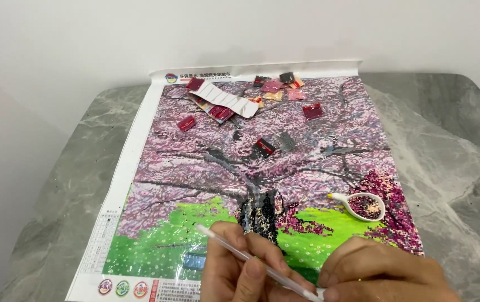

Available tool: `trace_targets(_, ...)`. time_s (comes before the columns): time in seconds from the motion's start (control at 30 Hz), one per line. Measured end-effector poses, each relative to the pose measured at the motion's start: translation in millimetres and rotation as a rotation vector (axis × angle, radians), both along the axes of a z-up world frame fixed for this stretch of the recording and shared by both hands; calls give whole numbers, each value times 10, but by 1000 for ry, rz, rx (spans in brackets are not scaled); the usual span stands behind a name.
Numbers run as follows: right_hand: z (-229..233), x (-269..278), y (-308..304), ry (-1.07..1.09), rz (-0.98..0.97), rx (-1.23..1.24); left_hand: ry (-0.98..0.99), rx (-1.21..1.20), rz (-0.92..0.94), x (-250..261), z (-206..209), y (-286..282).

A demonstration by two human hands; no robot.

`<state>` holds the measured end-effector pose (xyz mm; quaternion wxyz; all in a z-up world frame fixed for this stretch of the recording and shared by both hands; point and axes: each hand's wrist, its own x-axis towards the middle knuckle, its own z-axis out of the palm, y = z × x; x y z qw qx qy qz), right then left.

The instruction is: Using a specialized pen tool to place small resin diamonds onto a sticky pre-printed canvas and using a ruler for alignment.

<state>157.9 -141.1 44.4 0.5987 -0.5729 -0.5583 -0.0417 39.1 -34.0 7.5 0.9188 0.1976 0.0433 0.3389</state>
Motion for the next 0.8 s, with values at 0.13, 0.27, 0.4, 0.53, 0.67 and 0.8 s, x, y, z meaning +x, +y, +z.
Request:
trace_targets(0.13, -58, 7, -136, 135, 51, -101, -68, 30, 52, 48, -108, -34)
trace_targets(0.27, -103, -75, -61, 163, -22, -33, -64, 28, 108, 67, -118, -76)
trace_targets(0.4, -219, 6, -96, 125, -5, 13, -131, 85, 188, 83, -149, -78)
trace_targets(0.53, -165, 94, -239, 198, 81, -104, -311, 150, 151, 99, -202, -20)
trace_targets(0.67, -98, 255, -430, -38, 18, -181, -130, 251, 285, 30, -27, 65)
trace_targets(0.8, -608, 835, -967, -100, 39, -304, -28, 299, 326, -115, -63, 221)
